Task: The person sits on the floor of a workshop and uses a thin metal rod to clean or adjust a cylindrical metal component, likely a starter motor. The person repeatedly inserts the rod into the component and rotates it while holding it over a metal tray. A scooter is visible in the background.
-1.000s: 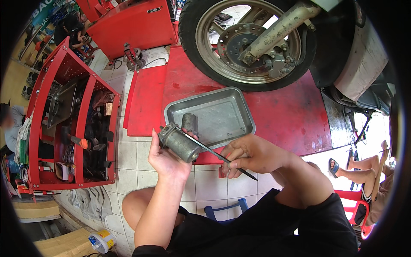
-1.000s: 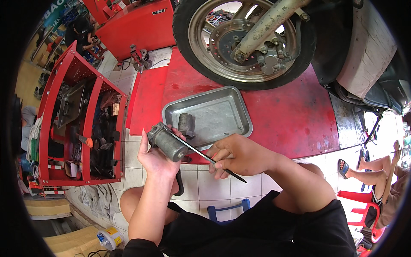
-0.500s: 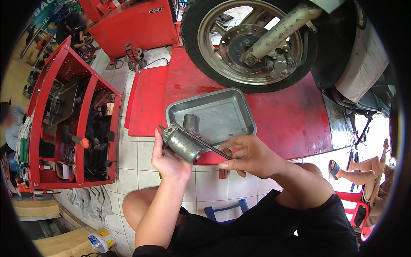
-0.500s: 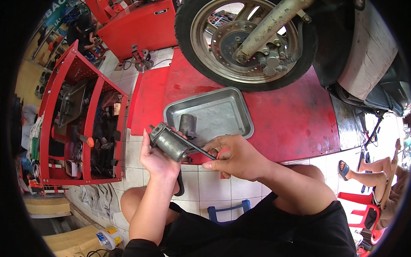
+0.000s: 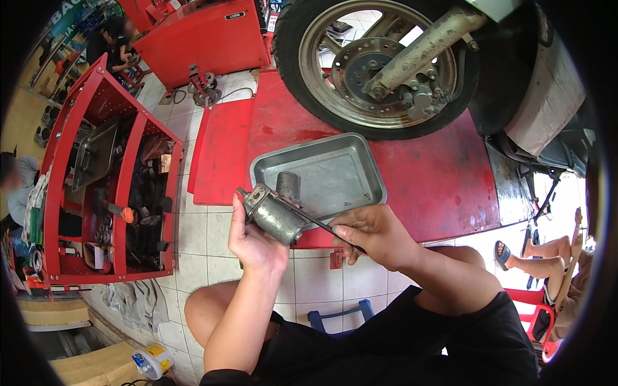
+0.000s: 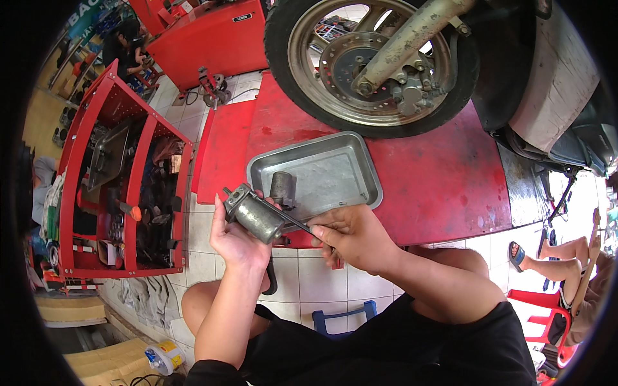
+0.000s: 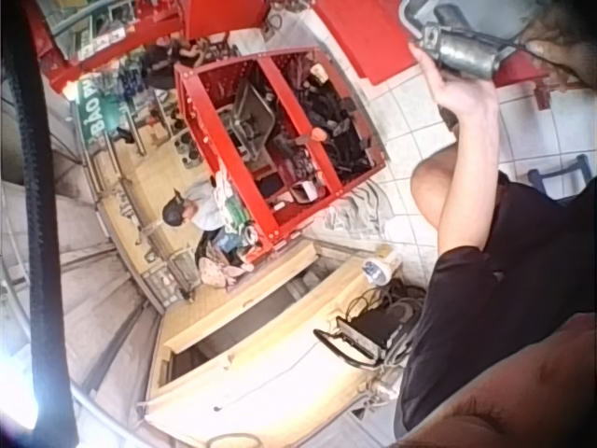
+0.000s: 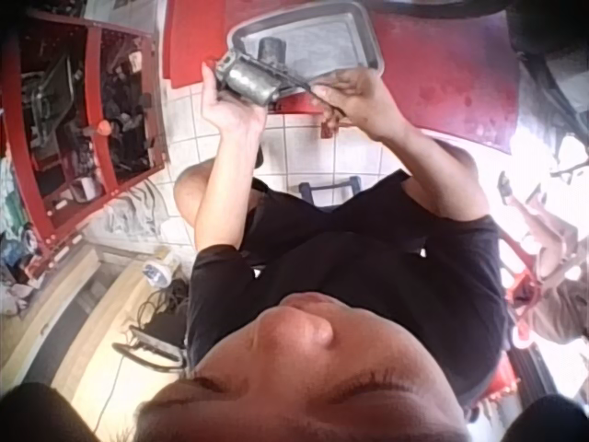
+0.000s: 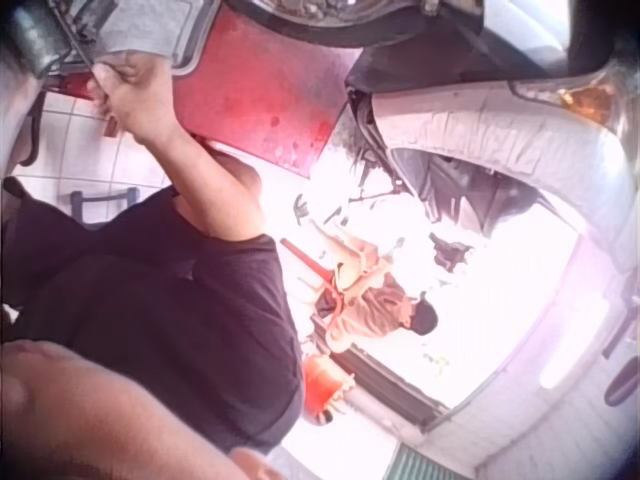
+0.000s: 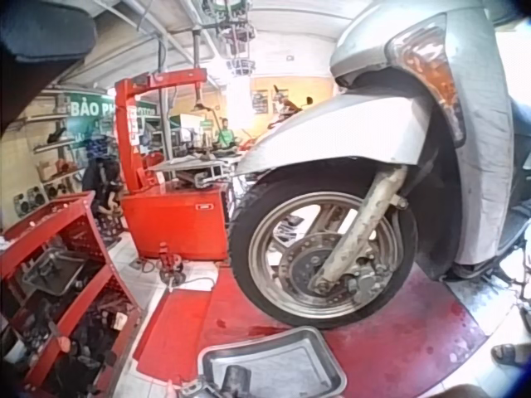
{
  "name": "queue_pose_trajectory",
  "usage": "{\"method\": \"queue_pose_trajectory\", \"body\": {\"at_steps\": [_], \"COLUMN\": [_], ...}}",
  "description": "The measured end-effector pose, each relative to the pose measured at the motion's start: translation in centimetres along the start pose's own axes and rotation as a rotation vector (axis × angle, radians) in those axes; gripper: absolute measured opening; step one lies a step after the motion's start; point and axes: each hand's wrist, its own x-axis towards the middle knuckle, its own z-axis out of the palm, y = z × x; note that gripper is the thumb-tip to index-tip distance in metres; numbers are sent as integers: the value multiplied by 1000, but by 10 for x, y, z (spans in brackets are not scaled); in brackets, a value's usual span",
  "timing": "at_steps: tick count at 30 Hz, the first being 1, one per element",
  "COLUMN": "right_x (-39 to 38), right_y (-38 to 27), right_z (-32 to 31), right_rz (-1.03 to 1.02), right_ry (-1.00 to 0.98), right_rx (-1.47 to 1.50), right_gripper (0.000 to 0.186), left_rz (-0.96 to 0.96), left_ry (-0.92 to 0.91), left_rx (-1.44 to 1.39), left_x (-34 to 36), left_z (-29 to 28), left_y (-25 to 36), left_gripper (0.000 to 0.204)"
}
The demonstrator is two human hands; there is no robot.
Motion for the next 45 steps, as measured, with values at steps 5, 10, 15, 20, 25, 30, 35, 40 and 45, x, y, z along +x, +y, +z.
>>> {"method": "queue_pose_trajectory", "body": {"at_steps": [5, 10, 15, 20, 25, 30, 35, 40, 45], "right_x": [1, 2, 2, -1, 3, 1, 1, 3, 1], "right_y": [8, 4, 3, 1, 9, 5, 4, 6, 4], "right_z": [3, 2, 4, 7, 8, 8, 9, 8, 11], "right_rz": [-133, -6, -29, -70, -30, -73, -78, -23, -85], "right_ry": [-8, -16, -26, -9, 39, -11, 5, 9, -11], "right_rx": [-98, -34, -28, -75, 98, -91, -8, 84, -51], "right_gripper": [35, 38, 36, 36, 37, 40, 41, 45, 43], "left_rz": [6, 6, 32, 8, 13, 7, -23, -23, -35], "left_ry": [14, 23, 62, 52, 29, 23, -30, -50, -43], "left_rx": [15, 0, 17, 24, 36, 37, 42, 39, 30], "left_x": [-2, -1, 1, -2, -3, -2, -3, -3, -4], "left_z": [1, 1, 1, 3, 5, 3, -1, 0, -1], "left_y": [0, -1, -3, -3, -3, -5, -5, -5, -5], "left_gripper": [55, 54, 54, 54, 55, 55, 55, 55, 54]}}
